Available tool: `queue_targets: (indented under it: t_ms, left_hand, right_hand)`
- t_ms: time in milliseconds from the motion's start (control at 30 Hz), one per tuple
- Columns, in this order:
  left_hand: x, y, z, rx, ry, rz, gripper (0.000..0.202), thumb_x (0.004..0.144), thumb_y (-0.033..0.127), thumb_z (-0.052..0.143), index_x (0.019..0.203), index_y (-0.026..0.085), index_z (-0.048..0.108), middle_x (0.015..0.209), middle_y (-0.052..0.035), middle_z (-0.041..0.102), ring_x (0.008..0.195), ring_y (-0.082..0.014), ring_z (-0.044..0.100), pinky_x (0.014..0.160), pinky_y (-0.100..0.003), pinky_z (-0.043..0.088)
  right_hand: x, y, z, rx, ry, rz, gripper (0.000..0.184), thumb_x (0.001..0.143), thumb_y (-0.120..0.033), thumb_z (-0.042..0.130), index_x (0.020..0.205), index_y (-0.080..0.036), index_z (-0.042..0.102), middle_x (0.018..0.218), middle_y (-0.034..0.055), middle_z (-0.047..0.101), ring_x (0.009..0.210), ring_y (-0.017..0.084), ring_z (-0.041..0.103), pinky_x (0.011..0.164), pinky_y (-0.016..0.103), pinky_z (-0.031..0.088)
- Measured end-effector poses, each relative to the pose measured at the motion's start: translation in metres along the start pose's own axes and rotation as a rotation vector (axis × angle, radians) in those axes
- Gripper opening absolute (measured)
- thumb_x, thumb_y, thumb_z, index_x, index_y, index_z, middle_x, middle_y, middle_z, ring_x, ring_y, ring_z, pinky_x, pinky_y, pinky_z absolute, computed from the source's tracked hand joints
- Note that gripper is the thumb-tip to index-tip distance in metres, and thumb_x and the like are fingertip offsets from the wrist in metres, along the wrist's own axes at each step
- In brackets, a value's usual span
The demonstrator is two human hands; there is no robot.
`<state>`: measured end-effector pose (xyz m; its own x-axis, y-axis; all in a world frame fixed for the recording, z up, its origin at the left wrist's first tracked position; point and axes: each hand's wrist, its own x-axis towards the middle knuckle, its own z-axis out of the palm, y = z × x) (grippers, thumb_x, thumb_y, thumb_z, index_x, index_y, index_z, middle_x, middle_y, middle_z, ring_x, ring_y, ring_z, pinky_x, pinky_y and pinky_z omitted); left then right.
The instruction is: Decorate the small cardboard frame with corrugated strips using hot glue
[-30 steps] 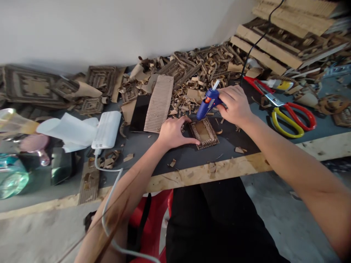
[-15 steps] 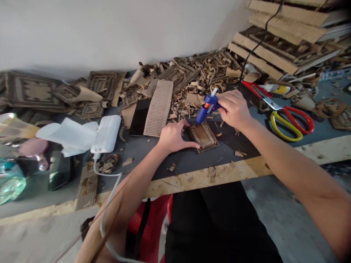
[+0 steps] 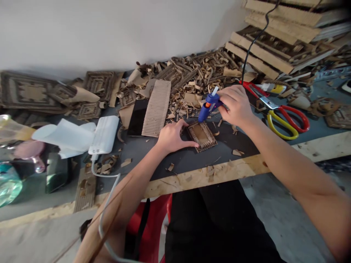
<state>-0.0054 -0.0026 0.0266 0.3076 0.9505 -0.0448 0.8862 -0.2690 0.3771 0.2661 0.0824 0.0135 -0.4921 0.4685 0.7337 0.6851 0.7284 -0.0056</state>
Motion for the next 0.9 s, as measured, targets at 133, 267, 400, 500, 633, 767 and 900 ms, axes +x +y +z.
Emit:
queue_targets:
  t_ms: [133,267,400,500,633,767,900]
  left_hand:
    - [0.001,-0.001,0.001,-0.003,0.004,0.011,0.092,0.053,0.089,0.071,0.115,0.022,0.061,0.084,-0.0035,0.067,0.082,-0.0254,0.067,0.069,-0.032,0.045]
    - [0.0,-0.001,0.001,0.001,-0.003,0.009,0.092,0.055,0.089,0.071,0.116,0.021,0.061,0.085,-0.0042,0.067,0.083,-0.0261,0.067,0.07,-0.033,0.046]
    - [0.0,-0.001,0.001,0.0,-0.007,0.014,0.091,0.056,0.088,0.072,0.117,0.021,0.061,0.086,-0.005,0.068,0.084,-0.0268,0.067,0.072,-0.034,0.047]
    - [0.0,-0.001,0.001,0.006,-0.001,0.021,0.092,0.057,0.088,0.071,0.117,0.021,0.061,0.092,-0.0069,0.07,0.089,-0.0283,0.068,0.074,-0.034,0.048]
    - [0.0,-0.002,0.001,0.002,0.006,0.026,0.09,0.056,0.088,0.071,0.117,0.021,0.061,0.089,-0.0057,0.069,0.087,-0.0275,0.068,0.075,-0.034,0.048]
    - [0.0,-0.001,0.001,0.0,-0.004,0.019,0.091,0.055,0.088,0.072,0.115,0.021,0.062,0.086,-0.005,0.068,0.083,-0.0269,0.068,0.073,-0.034,0.048]
    - [0.001,-0.001,0.0,-0.003,-0.005,0.016,0.092,0.054,0.089,0.071,0.115,0.021,0.062,0.086,-0.0051,0.067,0.083,-0.027,0.067,0.071,-0.034,0.048]
  right_hand:
    - [-0.001,-0.008,0.004,0.031,-0.011,0.062,0.032,0.083,-0.015,0.053,0.113,-0.024,0.061,0.116,0.0065,0.07,0.11,0.027,0.064,0.101,0.05,0.048]
    - [0.0,-0.016,0.007,0.037,-0.023,0.089,0.034,0.084,-0.018,0.054,0.116,-0.026,0.061,0.117,0.007,0.069,0.113,0.03,0.064,0.101,0.052,0.048]
    - [0.0,-0.019,0.009,0.051,-0.026,0.098,0.034,0.084,-0.018,0.056,0.116,-0.026,0.062,0.118,0.0071,0.07,0.113,0.03,0.064,0.1,0.052,0.049]
    - [0.0,-0.019,0.012,0.062,-0.057,0.098,0.031,0.084,-0.018,0.058,0.114,-0.025,0.063,0.118,0.0066,0.071,0.114,0.03,0.064,0.099,0.051,0.049]
    - [0.0,-0.019,0.012,0.062,-0.047,0.093,0.032,0.085,-0.016,0.058,0.115,-0.027,0.063,0.119,0.0045,0.072,0.112,0.028,0.066,0.099,0.049,0.05]
    - [0.001,-0.018,0.01,0.052,-0.019,0.061,0.031,0.085,-0.013,0.056,0.112,-0.027,0.064,0.117,0.0031,0.073,0.109,0.026,0.068,0.096,0.046,0.051]
    - [0.001,-0.018,0.009,0.044,-0.023,0.063,0.034,0.085,-0.011,0.054,0.111,-0.028,0.065,0.115,0.0024,0.074,0.107,0.025,0.069,0.097,0.047,0.051]
